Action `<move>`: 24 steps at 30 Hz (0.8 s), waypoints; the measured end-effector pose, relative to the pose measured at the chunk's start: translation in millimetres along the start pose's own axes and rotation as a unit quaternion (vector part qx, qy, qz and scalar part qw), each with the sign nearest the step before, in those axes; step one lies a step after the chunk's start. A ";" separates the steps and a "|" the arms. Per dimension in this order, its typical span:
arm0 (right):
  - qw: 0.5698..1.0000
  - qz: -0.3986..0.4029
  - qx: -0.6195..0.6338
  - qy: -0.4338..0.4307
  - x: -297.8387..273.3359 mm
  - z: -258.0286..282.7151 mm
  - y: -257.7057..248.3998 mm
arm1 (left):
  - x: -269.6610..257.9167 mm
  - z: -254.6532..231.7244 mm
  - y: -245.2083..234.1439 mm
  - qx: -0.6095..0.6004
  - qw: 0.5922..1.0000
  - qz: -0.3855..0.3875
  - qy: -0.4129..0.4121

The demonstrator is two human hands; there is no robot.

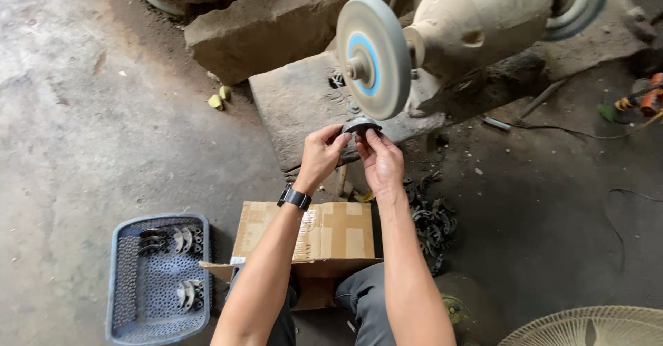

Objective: The person repeatedly picks up small metal parts from a pile and grinds them against a rotating grinding wheel, producing sparks. After grinding, the person places the parts into a perforated basket.

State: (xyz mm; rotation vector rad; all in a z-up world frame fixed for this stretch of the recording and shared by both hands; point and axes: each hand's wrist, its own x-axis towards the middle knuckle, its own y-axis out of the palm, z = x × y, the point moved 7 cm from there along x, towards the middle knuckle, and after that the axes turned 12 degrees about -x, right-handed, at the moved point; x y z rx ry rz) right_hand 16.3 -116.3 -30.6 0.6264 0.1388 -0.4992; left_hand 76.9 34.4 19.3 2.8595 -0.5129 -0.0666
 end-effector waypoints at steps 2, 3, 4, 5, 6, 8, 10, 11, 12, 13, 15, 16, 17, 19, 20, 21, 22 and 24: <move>0.999 -0.027 -0.015 -0.015 -1.7 8.4 -11.2 | 12.4 15.6 10.5 -0.026 0.999 0.019 -0.015; 0.998 -0.053 -0.027 -0.025 -3.3 11.5 -18.2 | 17.6 25.2 15.6 -0.047 0.998 0.034 -0.032; 0.998 -0.055 -0.029 -0.028 -5.5 17.0 -18.9 | 20.5 24.4 20.6 -0.050 0.998 0.037 -0.032; 0.998 -0.058 -0.027 -0.027 -7.9 20.9 -19.1 | 22.7 26.2 25.2 -0.077 0.995 0.043 -0.052; 0.997 -0.062 -0.026 -0.027 -10.2 24.8 -19.3 | 24.7 27.9 29.9 -0.104 0.991 0.049 -0.071; 0.997 -0.067 -0.027 -0.032 -7.9 25.6 -26.0 | 26.3 20.8 36.8 -0.094 0.992 0.053 -0.067; 0.996 -0.071 -0.028 -0.036 -5.1 25.3 -27.6 | 27.3 15.0 39.1 -0.083 0.993 0.055 -0.062; 0.996 -0.074 -0.027 -0.037 -3.7 25.2 -27.7 | 27.2 13.4 39.1 -0.076 0.994 0.052 -0.059; 0.996 -0.076 -0.025 -0.038 -2.4 24.9 -27.6 | 27.1 11.7 38.9 -0.070 0.995 0.048 -0.057; 0.996 -0.075 -0.025 -0.037 -1.3 23.7 -25.3 | 25.4 10.8 38.1 -0.070 0.995 0.047 -0.057; 0.996 -0.067 -0.029 -0.052 0.6 22.9 -19.0 | 22.2 5.8 32.7 -0.055 0.998 0.025 -0.034; 0.996 -0.066 -0.028 -0.050 4.6 18.8 -20.7 | 20.4 11.3 29.8 -0.054 0.998 0.024 -0.034; 0.996 -0.066 -0.027 -0.051 8.7 14.3 -21.7 | 18.9 15.9 25.8 -0.057 0.998 0.021 -0.030; 0.996 -0.065 -0.024 -0.050 12.9 9.0 -19.3 | 14.0 18.0 20.6 -0.058 0.998 0.017 -0.025; 0.996 -0.063 -0.027 -0.053 13.2 8.8 -15.8 | 11.0 13.7 18.6 -0.050 0.999 0.012 -0.012; 0.996 -0.062 -0.030 -0.056 14.0 8.7 -12.3 | 8.6 9.8 16.8 -0.042 0.999 0.008 0.001; 0.996 -0.061 -0.028 -0.055 14.9 7.0 -10.1 | 7.3 16.6 13.5 -0.040 0.999 0.008 0.001; 0.996 -0.065 -0.040 -0.055 16.0 5.2 -6.9 | 4.0 31.6 9.3 -0.060 0.998 0.014 -0.011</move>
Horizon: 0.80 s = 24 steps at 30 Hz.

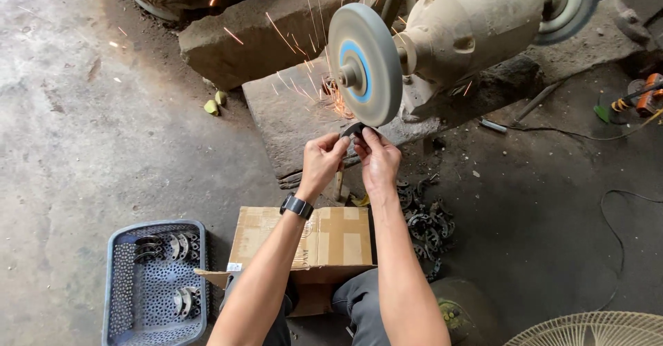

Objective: The person repeatedly picks up small metal parts from a pile and grinds them against a rotating grinding wheel, producing sparks. After grinding, the person places the parts into a perforated basket.

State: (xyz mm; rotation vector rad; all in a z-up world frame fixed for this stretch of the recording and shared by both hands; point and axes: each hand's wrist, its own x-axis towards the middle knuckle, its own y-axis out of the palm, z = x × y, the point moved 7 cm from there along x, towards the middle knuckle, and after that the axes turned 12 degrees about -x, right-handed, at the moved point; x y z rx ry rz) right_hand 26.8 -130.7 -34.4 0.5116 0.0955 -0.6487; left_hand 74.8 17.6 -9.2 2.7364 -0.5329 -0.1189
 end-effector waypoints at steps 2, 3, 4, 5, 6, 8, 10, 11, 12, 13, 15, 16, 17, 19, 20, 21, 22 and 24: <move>1.000 0.001 -0.010 -0.007 -2.7 2.4 5.9 | -7.1 -15.3 3.7 -0.008 1.000 -0.010 -0.004; 1.000 0.002 -0.022 -0.014 -4.0 4.3 8.1 | -10.8 -22.0 5.5 -0.017 1.000 -0.019 -0.008; 1.000 0.003 -0.021 -0.013 -3.1 3.9 9.1 | -11.5 -17.1 3.4 -0.016 1.000 -0.020 -0.008; 0.999 0.011 -0.029 -0.015 -2.7 3.6 11.1 | -12.4 -12.6 2.2 -0.030 0.999 -0.015 -0.006; 0.999 0.018 -0.037 -0.017 -2.7 3.3 13.2 | -13.6 -8.3 0.8 -0.044 0.999 -0.009 -0.004; 0.999 0.032 -0.040 -0.012 -1.2 -0.7 16.7 | -14.0 1.2 -5.8 -0.053 0.999 -0.004 0.001; 0.998 0.047 -0.043 -0.006 -1.2 -2.5 20.2 | -19.0 -6.8 -8.0 -0.061 0.998 -0.001 0.007; 0.996 0.073 -0.041 0.016 -1.9 -5.2 23.5 | -23.0 -16.9 -8.7 -0.053 0.998 -0.016 -0.003; 0.994 0.098 -0.039 0.038 -2.9 -7.7 26.5 | -27.3 -26.8 -9.2 -0.045 0.998 -0.032 -0.012; 0.994 0.099 -0.038 0.038 -6.4 -5.8 25.6 | -27.3 -30.2 -13.2 -0.044 0.998 -0.032 -0.011; 0.987 0.110 0.037 0.115 -14.5 -11.1 22.6 | -34.3 -67.3 -8.8 0.253 0.939 -0.018 0.232; 0.987 0.109 0.037 0.114 -12.3 -15.6 17.2 | -33.8 -69.5 -8.2 0.252 0.939 -0.017 0.232; 0.983 0.111 0.078 0.126 -9.8 -20.0 13.5 | -32.7 -73.1 -4.7 0.274 0.931 -0.006 0.241; 0.977 0.112 0.118 0.135 -4.2 -26.0 5.9 | -28.4 -74.2 1.6 0.294 0.922 0.008 0.250; 0.975 0.083 0.138 0.152 -0.8 -30.6 -1.3 | -26.9 -74.7 5.9 0.301 0.912 0.012 0.278; 0.972 0.054 0.157 0.169 3.2 -34.9 -8.2 | -24.6 -75.2 10.6 0.307 0.901 0.017 0.306; 0.972 0.053 0.158 0.166 10.3 -39.1 -14.9 | -22.4 -77.0 15.2 0.305 0.901 0.019 0.307; 0.963 0.039 0.193 0.183 23.6 -51.1 -29.6 | -15.9 -74.6 25.6 0.321 0.905 0.038 0.278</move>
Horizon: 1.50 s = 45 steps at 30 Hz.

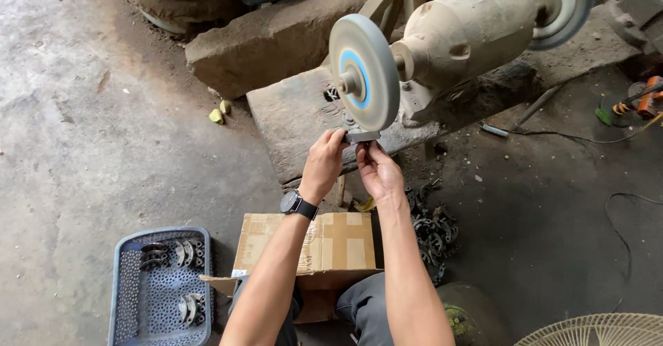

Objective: The person repeatedly picks up small metal parts from a pile and grinds them against a rotating grinding wheel, producing sparks. After grinding, the person places the parts into a perforated basket.

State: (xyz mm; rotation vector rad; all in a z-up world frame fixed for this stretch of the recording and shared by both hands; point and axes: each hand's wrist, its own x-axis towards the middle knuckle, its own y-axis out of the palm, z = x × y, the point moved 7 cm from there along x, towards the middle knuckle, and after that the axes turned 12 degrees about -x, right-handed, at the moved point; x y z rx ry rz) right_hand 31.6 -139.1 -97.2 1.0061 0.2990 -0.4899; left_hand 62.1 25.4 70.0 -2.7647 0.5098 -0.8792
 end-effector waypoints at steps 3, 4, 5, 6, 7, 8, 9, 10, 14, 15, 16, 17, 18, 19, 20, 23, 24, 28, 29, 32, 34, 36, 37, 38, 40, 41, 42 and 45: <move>1.000 -0.027 0.008 -0.010 9.7 1.6 -15.8 | 7.2 -1.7 8.7 0.000 1.000 0.004 0.009; 1.000 -0.028 0.008 -0.012 12.8 2.7 -18.4 | 8.9 -1.4 11.3 -0.002 1.000 0.005 0.009; 1.000 -0.018 0.021 -0.015 15.9 3.2 -19.1 | 10.4 -0.7 13.0 -0.006 1.000 0.004 0.007; 0.999 -0.009 0.033 -0.018 19.0 3.6 -19.8 | 11.8 -0.1 14.6 -0.011 1.000 0.004 0.005; 0.999 -0.009 0.033 -0.019 12.7 6.4 -11.6 | 13.6 -0.3 15.6 -0.011 1.000 0.004 0.005; 0.999 -0.029 0.037 -0.019 6.0 8.9 -6.2 | 15.0 -1.2 16.8 -0.009 1.000 0.008 0.008; 0.998 -0.049 0.040 -0.018 -0.8 11.0 -0.5 | 16.1 -2.2 17.6 -0.006 1.000 0.011 0.011; 0.998 -0.050 0.040 -0.018 -1.9 11.9 2.1 | 16.5 -1.9 18.0 -0.007 1.000 0.011 0.010; 0.998 -0.045 0.043 -0.023 1.0 11.0 5.2 | 18.0 -1.0 16.3 -0.007 1.000 0.016 0.002; 0.998 -0.033 0.044 -0.027 3.3 10.0 4.9 | 18.0 -1.0 15.2 -0.009 1.000 0.018 -0.001; 0.998 -0.033 0.044 -0.026 4.8 7.4 5.2 | 17.1 0.2 12.8 -0.009 1.000 0.018 -0.001; 0.998 -0.040 0.034 -0.028 6.3 5.1 4.3 | 16.2 0.8 9.5 -0.018 1.000 0.010 0.003; 0.998 -0.047 0.024 -0.029 7.7 2.8 3.6 | 15.3 1.2 6.1 -0.026 1.000 0.003 0.008; 0.998 -0.046 0.024 -0.029 7.6 1.2 5.4 | 13.8 1.7 3.9 -0.025 1.000 0.003 0.008; 0.998 -0.043 0.017 -0.033 7.3 0.2 7.7 | 12.2 2.4 1.3 -0.021 1.000 0.000 0.005; 0.998 -0.044 -0.005 -0.041 -0.4 -3.0 17.9 | 5.1 7.0 -6.5 -0.015 1.000 -0.007 -0.001; 0.998 -0.049 -0.020 -0.046 -3.9 -3.1 22.0 | 3.1 9.0 -9.3 -0.015 1.000 -0.010 -0.003; 0.996 -0.036 -0.048 -0.071 -8.4 -6.5 31.2 | -5.1 11.7 -18.8 -0.003 1.000 -0.019 0.002; 0.996 -0.014 -0.060 -0.070 -9.0 -8.2 36.1 | -7.8 13.0 -22.0 0.000 1.000 -0.023 -0.001; 0.995 0.008 -0.074 -0.060 -20.8 -18.2 54.5 | -17.9 7.9 -37.3 -0.001 0.999 -0.031 -0.011; 0.996 0.009 -0.079 -0.051 -25.1 -30.2 59.1 | -27.2 2.9 -50.4 -0.005 0.999 -0.039 -0.020; 0.995 0.063 -0.075 -0.031 -23.1 -52.5 62.9 | -40.1 -0.9 -66.4 0.005 0.999 -0.037 -0.025; 0.994 0.067 -0.076 -0.026 -31.2 -59.7 72.0 | -47.1 -13.7 -79.5 0.010 0.999 -0.042 -0.027; 0.987 0.124 -0.095 -0.023 -41.4 -67.6 88.5 | -54.5 -23.8 -92.6 -0.016 0.997 -0.047 -0.050; 0.975 0.192 -0.115 -0.011 -67.9 -78.2 121.6 | -72.6 -45.7 -117.9 -0.033 0.995 -0.064 -0.074; 0.965 0.212 -0.155 -0.008 -85.6 -83.5 139.0 | -85.1 -53.0 -129.6 -0.087 0.989 -0.064 -0.096; 0.953 0.232 -0.195 -0.005 -103.6 -89.3 156.4 | -97.9 -60.5 -141.2 -0.142 0.981 -0.065 -0.118; 0.919 0.282 -0.274 0.002 -152.2 -102.3 179.5 | -137.4 -86.2 -164.5 -0.184 0.971 -0.081 -0.126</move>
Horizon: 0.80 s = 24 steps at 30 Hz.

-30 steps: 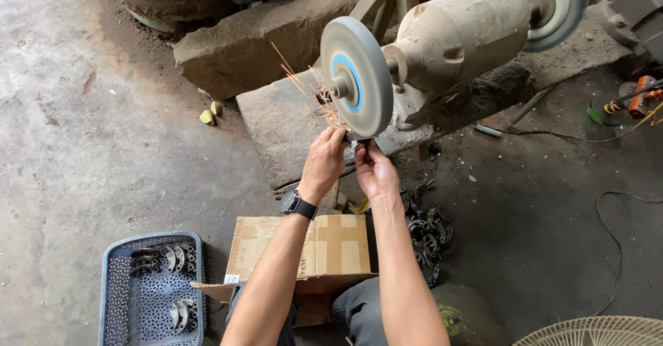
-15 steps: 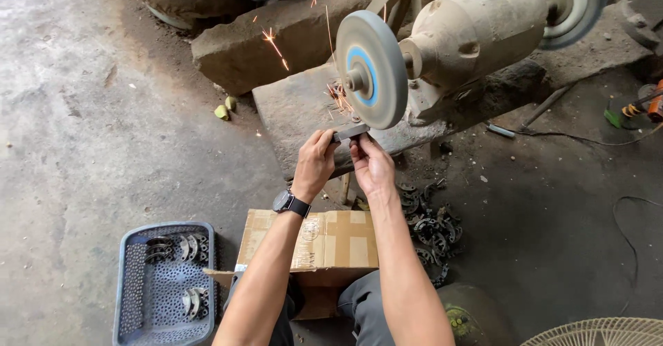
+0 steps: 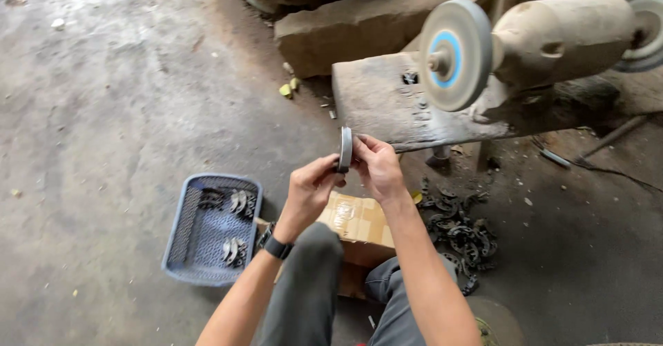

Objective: The person repeatedly picks up small metal parts from a pile and grinds them against a rotating grinding wheel, producing sparks. After grinding, the person places the parts into a perforated basket.

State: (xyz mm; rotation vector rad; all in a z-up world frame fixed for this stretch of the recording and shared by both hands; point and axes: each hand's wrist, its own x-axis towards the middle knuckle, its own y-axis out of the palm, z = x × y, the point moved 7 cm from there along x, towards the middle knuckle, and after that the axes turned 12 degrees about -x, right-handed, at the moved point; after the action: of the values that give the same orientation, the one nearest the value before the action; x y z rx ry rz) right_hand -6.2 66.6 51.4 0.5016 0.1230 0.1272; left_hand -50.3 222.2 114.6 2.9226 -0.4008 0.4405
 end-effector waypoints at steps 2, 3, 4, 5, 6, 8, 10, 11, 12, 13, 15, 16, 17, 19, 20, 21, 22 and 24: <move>1.000 0.015 -0.019 0.004 -18.0 4.6 24.6 | -23.2 -15.5 -10.0 -0.016 1.000 -0.013 0.004; 0.999 0.022 -0.038 0.003 -27.3 7.7 36.0 | -34.4 -23.3 -14.0 -0.034 0.999 -0.018 0.008; 0.999 0.026 -0.038 0.006 -33.6 5.3 43.4 | -43.9 -25.1 -18.9 -0.032 0.999 -0.023 0.007; 0.998 0.026 -0.049 0.012 -39.6 2.9 49.4 | -52.9 -27.5 -23.8 -0.036 0.999 -0.031 0.014; 0.998 0.026 -0.062 0.016 -45.2 2.5 53.8 | -60.1 -29.9 -26.9 -0.040 0.998 -0.038 0.021; 0.997 0.030 -0.065 0.023 -51.6 -1.9 61.9 | -70.3 -37.0 -32.8 -0.046 0.998 -0.044 0.021; 0.997 0.034 -0.069 0.031 -56.5 -3.5 72.1 | -78.6 -39.7 -39.0 -0.053 0.997 -0.051 0.022; 0.997 0.035 -0.063 0.037 -58.1 -3.3 78.3 | -81.7 -38.0 -42.6 -0.061 0.997 -0.055 0.014; 0.997 0.036 -0.058 0.043 -59.4 -2.9 84.5 | -84.8 -36.0 -46.0 -0.069 0.996 -0.060 0.007; 0.996 0.040 -0.060 0.046 -58.9 -5.2 88.6 | -86.9 -35.9 -50.2 -0.069 0.995 -0.065 0.008; 0.995 0.036 -0.080 0.051 -56.5 -9.7 92.1 | -90.2 -34.3 -55.3 -0.064 0.996 -0.066 0.013; 0.994 0.041 -0.083 0.060 -52.3 -16.7 93.4 | -92.7 -29.4 -62.0 -0.065 0.995 -0.076 0.011; 0.984 0.043 -0.171 0.030 -47.0 -19.7 94.5 | -95.4 -18.5 -69.0 -0.104 0.990 -0.087 -0.025; 0.964 0.054 -0.258 0.010 -37.2 -18.9 111.9 | -97.4 -6.3 -86.1 -0.145 0.981 -0.109 -0.064; 0.955 0.065 -0.289 0.015 -34.1 -16.4 127.2 | -98.2 -3.5 -96.7 -0.156 0.978 -0.122 -0.070; 0.944 0.077 -0.319 0.020 -29.7 -14.2 141.7 | -98.2 0.4 -107.4 -0.168 0.974 -0.136 -0.075; 0.944 0.082 -0.319 0.030 -23.1 -21.2 145.0 | -100.1 9.3 -120.9 -0.169 0.972 -0.145 -0.080; 0.923 0.082 -0.376 0.022 -8.1 -31.2 150.2 | -103.6 25.8 -152.1 -0.117 0.972 -0.187 -0.082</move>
State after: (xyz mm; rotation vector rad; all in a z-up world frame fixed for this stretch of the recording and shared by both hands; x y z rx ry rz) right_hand -32.5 210.6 98.0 -0.2629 0.0682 0.3326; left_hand -95.5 386.7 40.6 2.7208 0.0807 0.0901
